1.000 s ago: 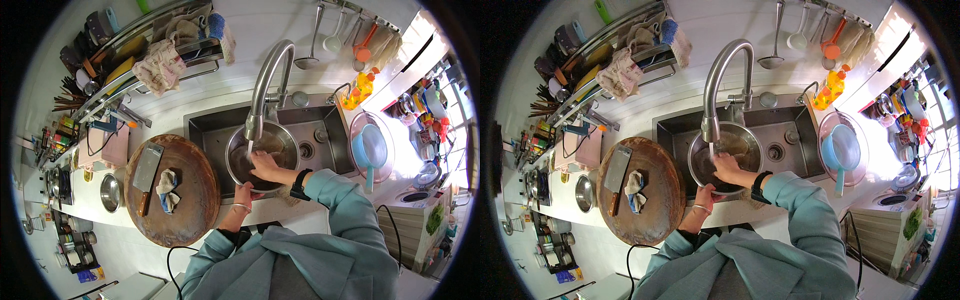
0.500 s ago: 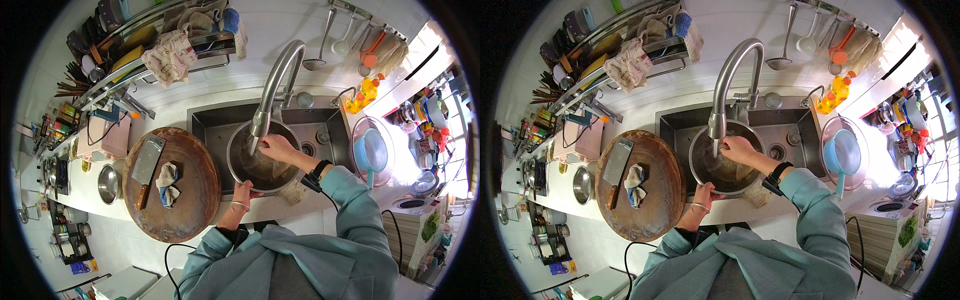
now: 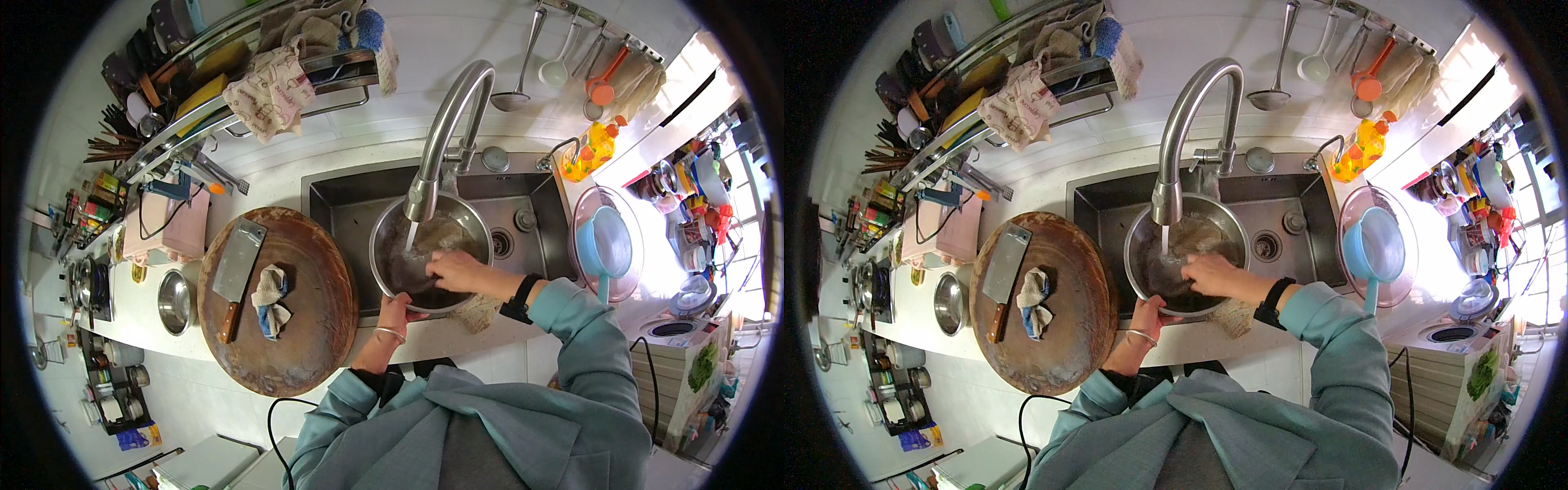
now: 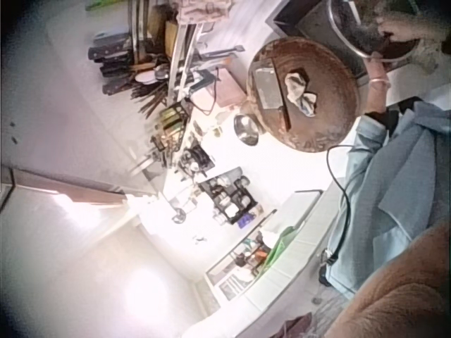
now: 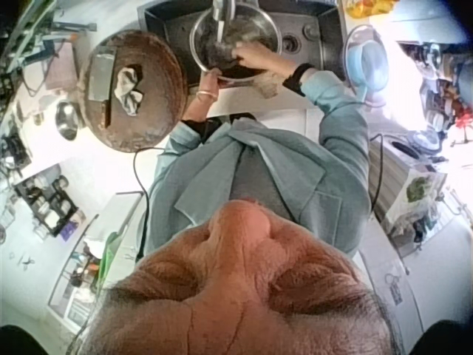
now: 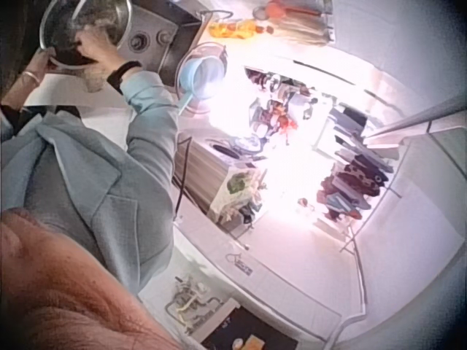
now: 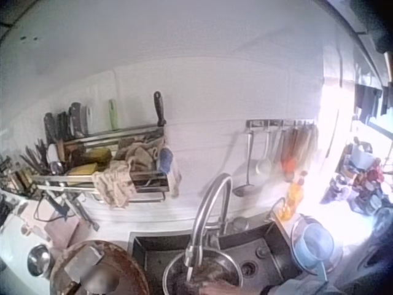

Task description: The person uses a cleaver to cut several rectangular pieces of a light-colored food item on a wooden cutting board, then places them into a metal bowl. The person rinses the pieces under running water, washes the cleaver and cutting board with a cloth, and moves the bowl to another area.

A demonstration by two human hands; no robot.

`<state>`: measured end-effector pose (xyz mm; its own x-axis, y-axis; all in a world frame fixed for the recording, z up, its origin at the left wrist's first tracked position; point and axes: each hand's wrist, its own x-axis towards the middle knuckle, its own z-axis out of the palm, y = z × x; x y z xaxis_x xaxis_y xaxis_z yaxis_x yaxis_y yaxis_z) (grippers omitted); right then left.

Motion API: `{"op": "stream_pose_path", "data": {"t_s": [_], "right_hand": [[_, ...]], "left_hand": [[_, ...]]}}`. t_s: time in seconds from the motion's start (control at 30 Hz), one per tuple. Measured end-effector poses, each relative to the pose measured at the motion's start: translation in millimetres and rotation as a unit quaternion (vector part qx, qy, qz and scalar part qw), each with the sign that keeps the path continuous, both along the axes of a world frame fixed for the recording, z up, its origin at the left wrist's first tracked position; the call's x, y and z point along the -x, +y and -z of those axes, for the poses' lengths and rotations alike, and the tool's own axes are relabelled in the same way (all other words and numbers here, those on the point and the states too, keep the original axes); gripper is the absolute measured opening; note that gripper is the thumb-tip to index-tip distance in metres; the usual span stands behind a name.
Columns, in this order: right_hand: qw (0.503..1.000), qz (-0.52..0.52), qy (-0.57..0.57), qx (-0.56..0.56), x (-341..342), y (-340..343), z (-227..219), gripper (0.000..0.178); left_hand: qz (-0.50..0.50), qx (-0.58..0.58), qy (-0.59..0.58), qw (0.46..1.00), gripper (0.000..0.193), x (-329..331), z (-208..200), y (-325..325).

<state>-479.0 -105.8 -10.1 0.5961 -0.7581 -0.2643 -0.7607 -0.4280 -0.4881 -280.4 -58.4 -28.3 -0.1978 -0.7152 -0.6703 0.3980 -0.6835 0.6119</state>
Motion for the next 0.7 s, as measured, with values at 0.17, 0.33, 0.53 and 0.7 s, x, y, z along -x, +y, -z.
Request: {"op": "stream_pose_path", "data": {"t_s": [0.17,0.33,0.53,0.7], "right_hand": [[0.995,-0.045,-0.053,-0.074,-1,-2,-3,0.042],[0.975,0.043,0.052,0.211,4,0,-2,0.056],[0.995,-0.079,0.057,0.027,13,-7,-1,0.049],[0.988,0.051,0.115,0.086,16,-18,4,0.046]], "left_hand": [[0.013,-0.041,0.029,0.999,0.035,1,10,-2],[-0.016,-0.014,0.01,1.0,0.025,1,9,-1],[-0.016,-0.015,0.011,1.0,0.02,-3,6,1],[-0.03,-0.021,-0.006,0.999,0.015,-8,14,4]]}}
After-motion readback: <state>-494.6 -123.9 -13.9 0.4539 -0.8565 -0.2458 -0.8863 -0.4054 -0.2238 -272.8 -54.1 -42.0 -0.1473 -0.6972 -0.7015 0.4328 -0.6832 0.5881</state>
